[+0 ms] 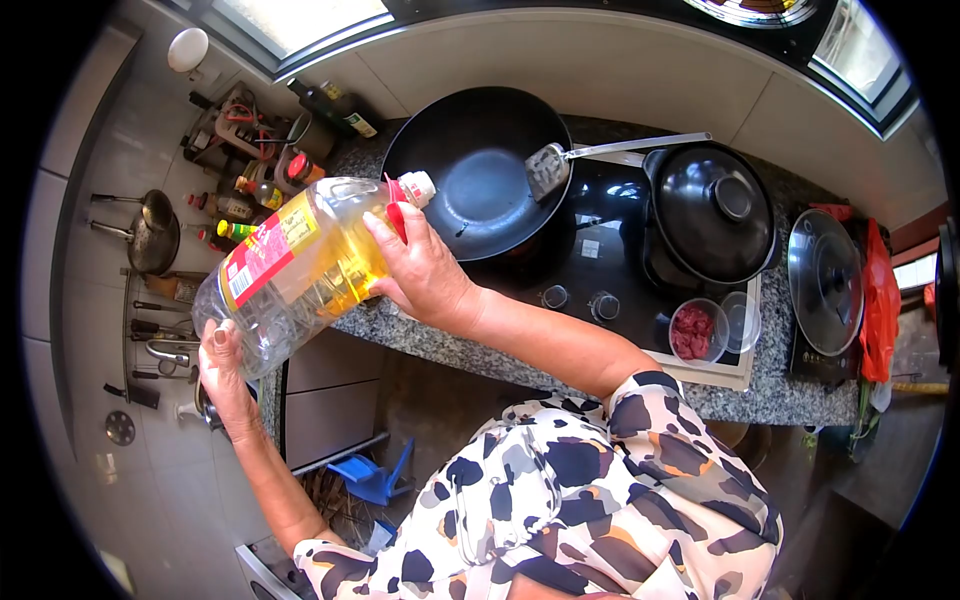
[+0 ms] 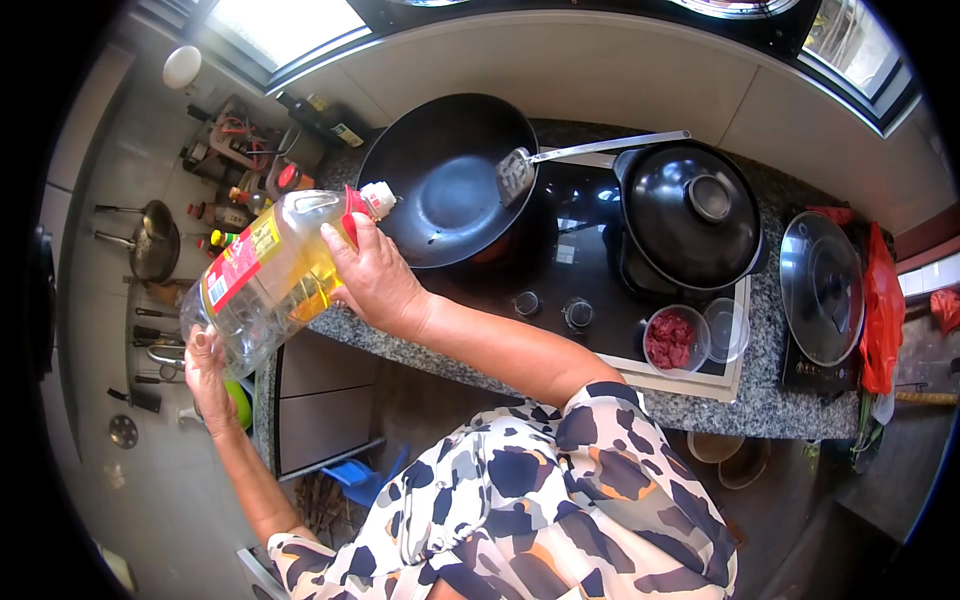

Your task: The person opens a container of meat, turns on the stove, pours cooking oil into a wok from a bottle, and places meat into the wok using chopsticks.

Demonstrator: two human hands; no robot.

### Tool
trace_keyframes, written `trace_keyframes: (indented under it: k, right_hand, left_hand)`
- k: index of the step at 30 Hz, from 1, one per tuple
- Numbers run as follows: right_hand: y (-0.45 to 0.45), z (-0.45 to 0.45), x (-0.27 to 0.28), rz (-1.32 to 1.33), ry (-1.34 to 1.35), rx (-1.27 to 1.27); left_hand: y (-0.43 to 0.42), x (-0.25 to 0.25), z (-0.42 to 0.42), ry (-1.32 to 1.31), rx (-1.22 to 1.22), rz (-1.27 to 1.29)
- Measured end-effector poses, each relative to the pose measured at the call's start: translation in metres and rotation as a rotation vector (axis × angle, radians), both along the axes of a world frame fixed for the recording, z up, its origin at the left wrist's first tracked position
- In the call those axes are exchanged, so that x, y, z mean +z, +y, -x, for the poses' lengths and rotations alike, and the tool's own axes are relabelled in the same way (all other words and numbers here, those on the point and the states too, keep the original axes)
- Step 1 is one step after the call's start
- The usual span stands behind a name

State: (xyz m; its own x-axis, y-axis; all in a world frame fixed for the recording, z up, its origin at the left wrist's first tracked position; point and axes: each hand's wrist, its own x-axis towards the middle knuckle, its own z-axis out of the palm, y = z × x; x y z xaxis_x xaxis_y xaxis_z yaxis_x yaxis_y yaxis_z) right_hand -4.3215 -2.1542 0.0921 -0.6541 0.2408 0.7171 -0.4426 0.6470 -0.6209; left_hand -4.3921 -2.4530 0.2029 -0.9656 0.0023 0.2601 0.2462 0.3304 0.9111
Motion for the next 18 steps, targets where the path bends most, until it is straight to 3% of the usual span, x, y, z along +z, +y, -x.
trace_keyframes:
  k: [18]
  right_hand:
    - [-0.0003,-0.0045,0.0018,-0.005,-0.029,-0.007]
  left_hand:
    - [-0.0010,0.0031,-0.0032,0.034,-0.019,0.016]
